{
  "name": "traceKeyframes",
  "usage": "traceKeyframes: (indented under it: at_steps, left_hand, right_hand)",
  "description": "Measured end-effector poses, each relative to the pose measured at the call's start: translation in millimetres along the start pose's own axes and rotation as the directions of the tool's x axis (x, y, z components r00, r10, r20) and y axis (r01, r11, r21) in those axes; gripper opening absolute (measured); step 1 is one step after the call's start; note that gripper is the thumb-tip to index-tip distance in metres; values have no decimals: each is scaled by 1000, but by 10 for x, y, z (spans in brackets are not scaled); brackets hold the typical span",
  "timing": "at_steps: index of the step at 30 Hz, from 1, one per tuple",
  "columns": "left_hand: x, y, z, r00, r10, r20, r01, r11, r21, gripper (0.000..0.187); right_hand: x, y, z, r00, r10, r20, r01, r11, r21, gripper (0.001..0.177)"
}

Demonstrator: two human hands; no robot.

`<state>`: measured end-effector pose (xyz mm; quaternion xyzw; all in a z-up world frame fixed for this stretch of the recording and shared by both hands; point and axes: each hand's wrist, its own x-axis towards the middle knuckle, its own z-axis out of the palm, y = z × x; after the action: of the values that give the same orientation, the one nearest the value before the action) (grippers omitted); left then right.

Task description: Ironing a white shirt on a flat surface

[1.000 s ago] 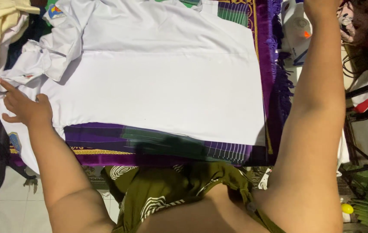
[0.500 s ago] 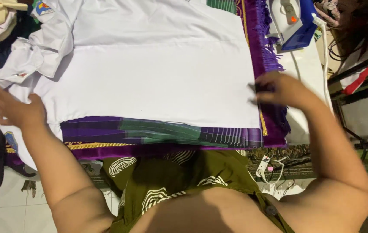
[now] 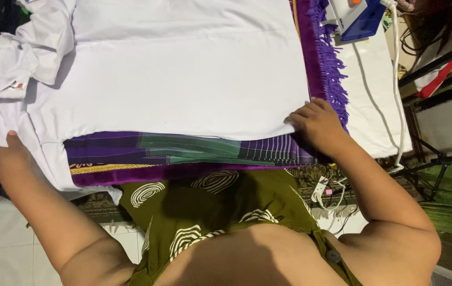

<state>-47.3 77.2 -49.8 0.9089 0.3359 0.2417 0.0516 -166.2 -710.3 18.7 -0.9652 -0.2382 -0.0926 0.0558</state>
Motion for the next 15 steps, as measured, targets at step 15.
traceKeyframes:
  at_steps: [15]
  left_hand:
    - [-23, 75, -439, 922, 370, -114, -327, 588, -740, 27]
  right_hand:
    - [-899, 1559, -533, 890, 81, -448, -141, 985, -102, 21]
